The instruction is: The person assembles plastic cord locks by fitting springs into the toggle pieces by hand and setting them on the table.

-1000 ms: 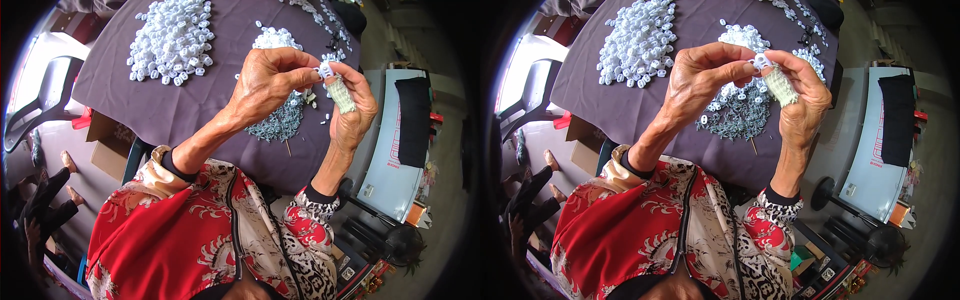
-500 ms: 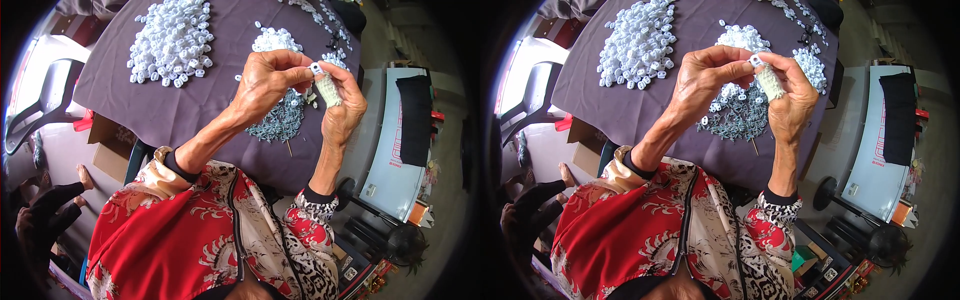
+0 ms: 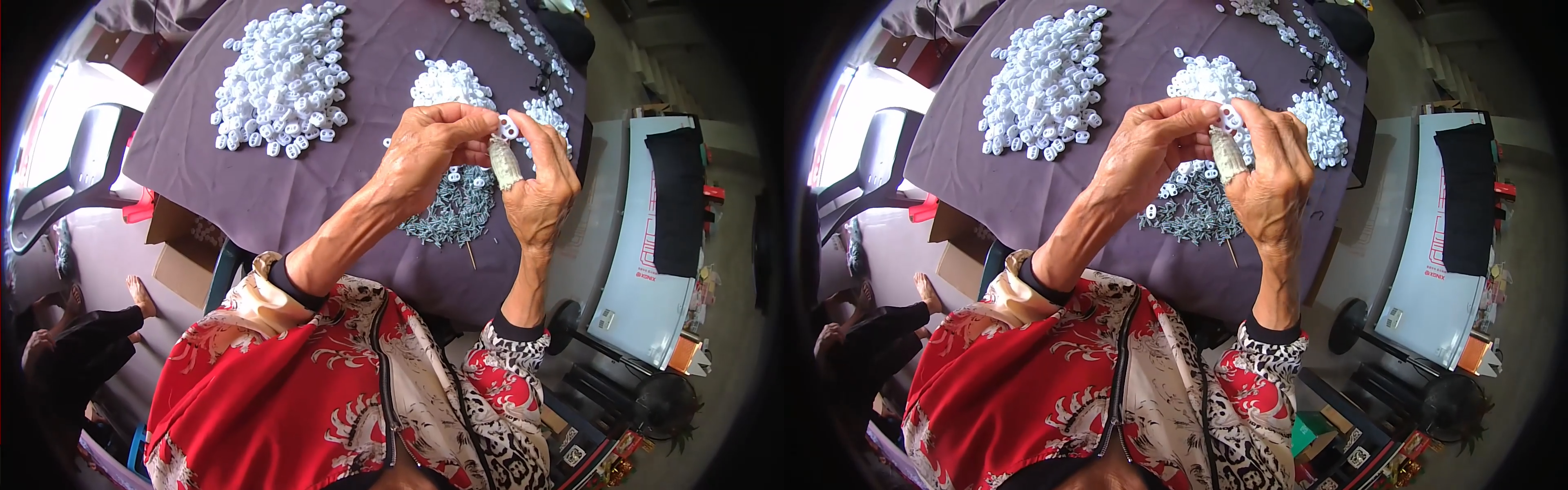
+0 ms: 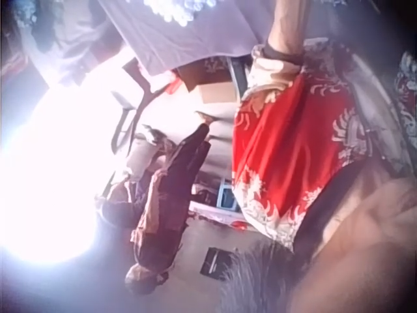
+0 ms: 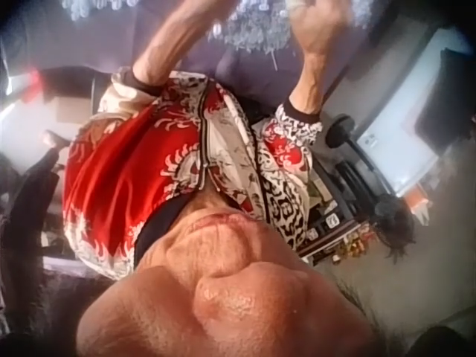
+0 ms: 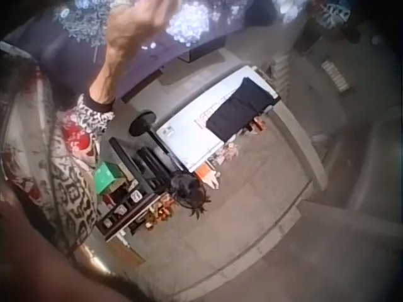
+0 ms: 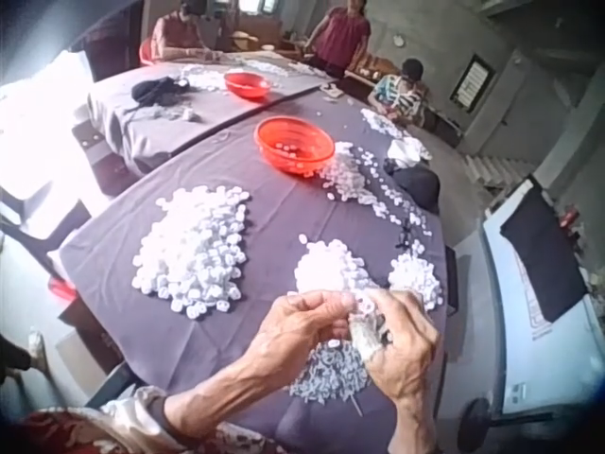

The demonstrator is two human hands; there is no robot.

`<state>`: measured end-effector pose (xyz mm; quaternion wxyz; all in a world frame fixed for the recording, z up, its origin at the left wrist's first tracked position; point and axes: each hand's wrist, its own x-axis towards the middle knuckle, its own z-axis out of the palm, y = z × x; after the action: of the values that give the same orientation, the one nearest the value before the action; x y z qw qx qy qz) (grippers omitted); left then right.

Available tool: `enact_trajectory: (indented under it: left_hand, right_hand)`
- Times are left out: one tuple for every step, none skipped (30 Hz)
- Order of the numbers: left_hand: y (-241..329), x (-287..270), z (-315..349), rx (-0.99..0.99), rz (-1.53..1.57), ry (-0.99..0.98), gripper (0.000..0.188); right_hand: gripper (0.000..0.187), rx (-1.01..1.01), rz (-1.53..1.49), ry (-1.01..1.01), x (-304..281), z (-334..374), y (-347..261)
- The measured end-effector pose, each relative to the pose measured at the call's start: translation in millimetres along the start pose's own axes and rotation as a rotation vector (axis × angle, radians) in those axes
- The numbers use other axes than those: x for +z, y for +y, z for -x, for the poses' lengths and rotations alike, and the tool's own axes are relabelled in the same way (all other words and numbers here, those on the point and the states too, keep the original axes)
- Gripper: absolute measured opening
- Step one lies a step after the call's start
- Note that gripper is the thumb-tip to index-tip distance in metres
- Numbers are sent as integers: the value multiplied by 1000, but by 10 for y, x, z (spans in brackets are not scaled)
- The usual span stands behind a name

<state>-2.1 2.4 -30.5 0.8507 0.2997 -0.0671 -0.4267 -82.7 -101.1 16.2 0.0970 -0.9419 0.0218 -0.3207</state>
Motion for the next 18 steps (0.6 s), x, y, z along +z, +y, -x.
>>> enact_trajectory:
  left_hand:
    - [11,1,2,-3,1,-2,17]
    - [34,6,4,-32,4,-22,18]
    - [44,9,2,-61,7,-40,19]
    - [31,-3,-12,-59,9,-39,19]
    - [5,-24,-30,-48,-1,-61,19]
    - [-9,-35,-39,-37,-11,-84,20]
    - [-4,-34,-39,-38,-11,-83,20]
    - [9,-30,-36,-60,-22,-97,20]
    - [16,-32,-33,-82,-33,-110,21]
    - [19,-43,-35,-83,-33,-110,21]
    - [22,-56,-40,-65,-53,-118,21]
    - [20,-64,-42,-48,-72,-125,21]
    - [11,-69,-45,-48,-73,-125,21]
    - [-1,-76,-48,-28,-84,-125,22]
    - [-7,-79,-50,-7,-95,-125,22]
    - [-3,-81,-44,-9,-97,-123,22]
    - [8,-80,-37,13,-140,-112,21]
    - [20,-77,-29,34,-182,-101,21]
  right_hand:
    - [30,-18,13,-14,-11,15,40]
    - [30,-36,25,-28,-23,25,63]
    - [30,-34,27,-28,-41,28,62]
    - [30,-44,19,-32,-59,18,53]
    - [31,-54,12,-36,-70,11,48]
    - [31,-56,11,-38,-71,11,51]
    - [32,-58,18,-44,-70,21,60]
    - [33,-60,26,-50,-70,28,67]
    - [33,-59,26,-51,-74,32,76]
    - [33,-59,36,-56,-78,33,81]
    - [33,-60,47,-62,-80,34,84]
    - [33,-59,47,-62,-77,37,82]
    - [33,-55,34,-54,-70,38,81]
    - [33,-52,21,-46,-65,39,81]
    - [33,-51,21,-45,-72,37,78]
    - [31,-51,16,-61,-82,35,65]
    - [30,-50,11,-77,-91,35,53]
    - [30,-48,8,-78,-97,39,44]
